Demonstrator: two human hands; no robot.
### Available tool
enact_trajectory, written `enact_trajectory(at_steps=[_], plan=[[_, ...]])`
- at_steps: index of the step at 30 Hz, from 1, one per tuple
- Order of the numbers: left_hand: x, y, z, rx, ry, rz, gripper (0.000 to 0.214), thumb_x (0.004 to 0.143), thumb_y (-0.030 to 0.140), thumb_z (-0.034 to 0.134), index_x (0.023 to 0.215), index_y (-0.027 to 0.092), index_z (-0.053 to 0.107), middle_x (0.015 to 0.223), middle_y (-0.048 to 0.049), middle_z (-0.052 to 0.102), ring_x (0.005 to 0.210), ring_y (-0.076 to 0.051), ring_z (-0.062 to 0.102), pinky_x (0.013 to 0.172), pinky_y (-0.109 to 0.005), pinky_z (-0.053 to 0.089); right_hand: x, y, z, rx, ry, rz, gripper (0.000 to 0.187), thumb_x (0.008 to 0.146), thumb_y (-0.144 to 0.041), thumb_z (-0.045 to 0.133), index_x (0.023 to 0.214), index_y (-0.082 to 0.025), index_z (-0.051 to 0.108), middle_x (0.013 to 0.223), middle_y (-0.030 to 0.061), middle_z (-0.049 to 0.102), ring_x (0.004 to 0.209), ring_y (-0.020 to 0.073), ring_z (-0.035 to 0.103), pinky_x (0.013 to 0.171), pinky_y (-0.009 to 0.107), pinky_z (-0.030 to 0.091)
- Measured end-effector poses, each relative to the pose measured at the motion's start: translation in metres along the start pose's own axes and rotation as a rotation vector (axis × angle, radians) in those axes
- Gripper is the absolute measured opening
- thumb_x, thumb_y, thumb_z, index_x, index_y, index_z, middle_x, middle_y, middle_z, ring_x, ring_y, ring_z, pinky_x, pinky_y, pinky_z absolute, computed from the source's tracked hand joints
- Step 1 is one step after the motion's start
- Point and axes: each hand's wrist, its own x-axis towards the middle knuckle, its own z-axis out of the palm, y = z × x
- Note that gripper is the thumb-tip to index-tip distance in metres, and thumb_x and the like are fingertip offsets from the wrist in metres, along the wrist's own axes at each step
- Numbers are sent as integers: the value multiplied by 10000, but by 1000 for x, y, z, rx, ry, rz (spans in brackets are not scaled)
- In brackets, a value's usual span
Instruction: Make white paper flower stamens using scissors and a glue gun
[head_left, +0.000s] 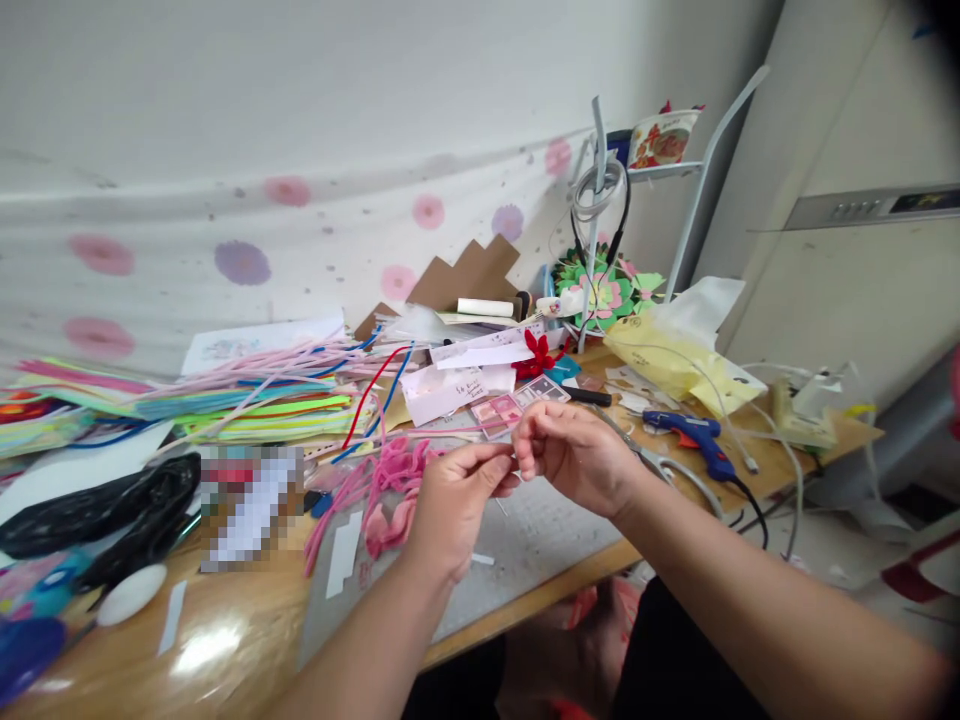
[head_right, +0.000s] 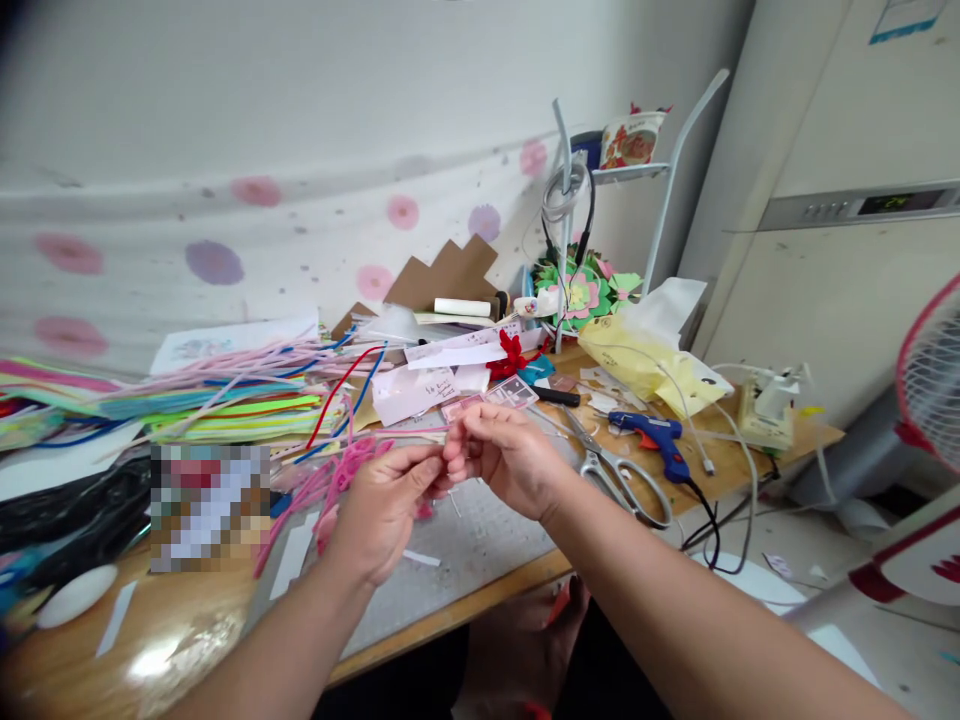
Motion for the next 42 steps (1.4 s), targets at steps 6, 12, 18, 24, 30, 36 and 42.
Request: enact_trajectory(at_steps=[6, 12, 18, 24, 30, 36, 42], plan=[[-9, -7, -1, -148, 122, 45, 106, 701, 241, 729, 699, 144, 687, 643, -3, 650, 577, -88, 551, 559, -202, 419, -3, 13, 14, 55, 10, -15, 190, 773, -306, 672, 811, -123, 705, 866, 82, 715, 644, 104, 603, 597, 207, 513], [-13, -8, -9, -216, 138, 26, 105, 695, 212, 725, 707, 136, 654, 619, -8, 620, 582, -100, 526, 546, -211, 400, -6, 23, 20, 42, -30, 14, 242, 790, -340, 655, 894, -134, 727, 928, 93, 707, 651, 105, 579, 595, 211, 493], [-19, 0, -17, -286, 78, -24, 94, 699, 206, 730, 694, 131, 674, 615, 16, 588, 555, -66, 497, 551, -186, 399, -6, 26, 12, -252, 76, -151, 161, 781, -270, 687, 924, -219, 739, 820, 27, 649, 663, 105, 543, 581, 217, 471], [-25, 1, -16, -297, 25, -106, 172, 682, 251, 769, 675, 106, 678, 576, -6, 621, 494, -63, 521, 490, -171, 392, -9, 27, 16, -536, -30, -226, 145, 792, -263, 678, 906, -243, 765, 798, 28, 592, 677, 120, 552, 588, 250, 477], [-29, -2, -18, -348, -22, -139, 271, 619, 328, 818, 620, 122, 642, 509, 2, 628, 419, -64, 518, 435, -170, 373, -15, 30, 24, -504, 40, -207, 120, 744, -276, 730, 847, -234, 776, 781, 25, 573, 673, 122, 541, 582, 254, 464], [-31, -6, -21, -341, -81, -170, 402, 514, 369, 867, 523, 140, 536, 415, 22, 570, 362, -57, 455, 395, -166, 292, -15, 37, 24, -302, -87, -77, 102, 703, -272, 771, 757, -191, 738, 781, 8, 580, 621, 107, 584, 573, 260, 494], [-40, -13, -18, -265, -118, -152, 473, 504, 540, 810, 518, 141, 558, 412, 19, 538, 361, -68, 426, 400, -195, 311, -37, 23, 29, -543, -185, 4, 202, 877, -358, 579, 761, -200, 532, 662, 8, 602, 620, 148, 615, 593, 285, 492]])
